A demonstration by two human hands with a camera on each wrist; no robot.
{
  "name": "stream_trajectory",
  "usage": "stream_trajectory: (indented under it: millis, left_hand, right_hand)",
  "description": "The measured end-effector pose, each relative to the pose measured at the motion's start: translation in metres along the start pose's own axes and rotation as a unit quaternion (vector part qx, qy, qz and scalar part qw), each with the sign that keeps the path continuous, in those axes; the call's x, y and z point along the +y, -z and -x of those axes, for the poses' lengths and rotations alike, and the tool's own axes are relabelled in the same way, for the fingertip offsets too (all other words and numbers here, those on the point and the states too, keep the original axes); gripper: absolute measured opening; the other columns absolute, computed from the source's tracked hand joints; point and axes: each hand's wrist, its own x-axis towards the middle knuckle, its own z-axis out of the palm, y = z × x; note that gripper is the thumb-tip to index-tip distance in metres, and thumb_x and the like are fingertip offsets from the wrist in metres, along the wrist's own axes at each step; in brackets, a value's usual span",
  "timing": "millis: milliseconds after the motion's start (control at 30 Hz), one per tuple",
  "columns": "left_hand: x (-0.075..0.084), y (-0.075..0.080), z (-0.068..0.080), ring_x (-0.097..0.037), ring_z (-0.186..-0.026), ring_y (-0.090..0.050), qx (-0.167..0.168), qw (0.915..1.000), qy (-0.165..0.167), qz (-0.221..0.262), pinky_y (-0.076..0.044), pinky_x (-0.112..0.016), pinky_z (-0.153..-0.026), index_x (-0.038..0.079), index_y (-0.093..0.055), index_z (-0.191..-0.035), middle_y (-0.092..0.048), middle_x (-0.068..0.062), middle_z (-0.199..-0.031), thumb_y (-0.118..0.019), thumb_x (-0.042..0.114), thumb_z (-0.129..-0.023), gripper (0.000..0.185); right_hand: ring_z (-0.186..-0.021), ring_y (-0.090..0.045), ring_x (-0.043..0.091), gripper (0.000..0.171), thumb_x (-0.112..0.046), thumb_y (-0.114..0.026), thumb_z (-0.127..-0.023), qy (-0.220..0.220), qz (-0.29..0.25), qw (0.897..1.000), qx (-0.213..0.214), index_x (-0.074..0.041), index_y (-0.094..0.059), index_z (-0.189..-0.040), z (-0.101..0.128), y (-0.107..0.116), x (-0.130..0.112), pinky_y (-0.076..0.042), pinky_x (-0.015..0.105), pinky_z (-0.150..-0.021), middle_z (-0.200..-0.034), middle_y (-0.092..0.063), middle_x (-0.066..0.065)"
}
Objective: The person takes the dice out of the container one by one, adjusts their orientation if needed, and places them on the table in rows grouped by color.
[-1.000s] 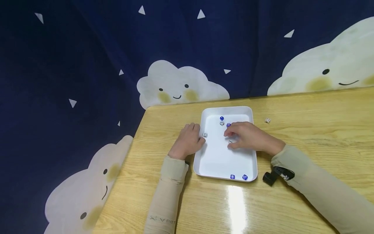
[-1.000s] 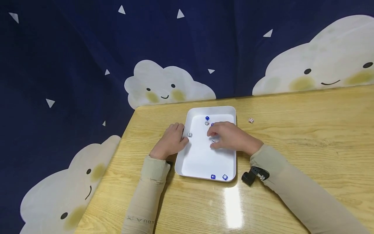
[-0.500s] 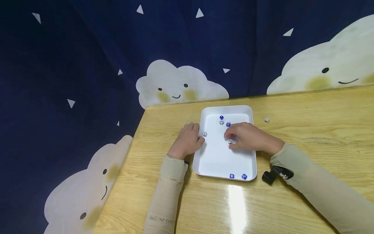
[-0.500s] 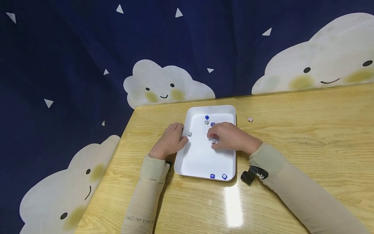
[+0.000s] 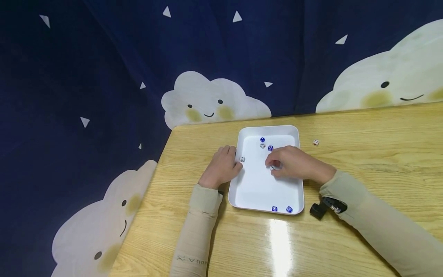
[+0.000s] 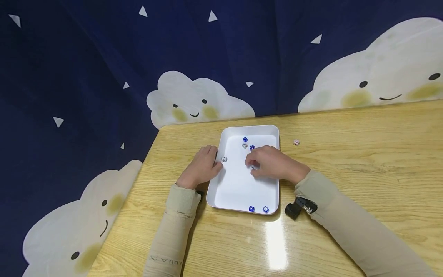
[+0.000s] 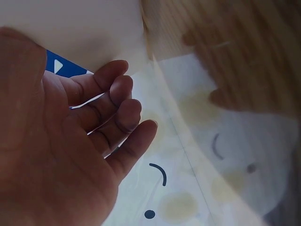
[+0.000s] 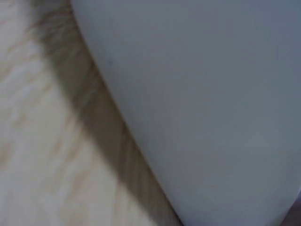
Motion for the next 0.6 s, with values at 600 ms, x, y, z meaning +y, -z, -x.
stream_trajectory:
  millis: [600]
  left_hand:
    - [-0.0008, -0.0013, -0.0001, -0.027, -0.087, -0.044, -0.001, 1.0, -0.003, -0.006, -0.04, -0.034, -0.08, 0.001, -0.055, -0.105, -0.053, -0.011, -0.094, -0.047, 0.022, -0.094, 0.026]
  right_hand:
    - [-0.081, -0.061, 0.006, 0.017, -0.011, -0.081, -0.081, 0.012, -0.018, 1.0, 0.008, -0.017, -0.078, -0.096, 0.0017, 0.0005, 0.001, -0.053, 0.029, -0.078, -0.085, -0.07, -0.009]
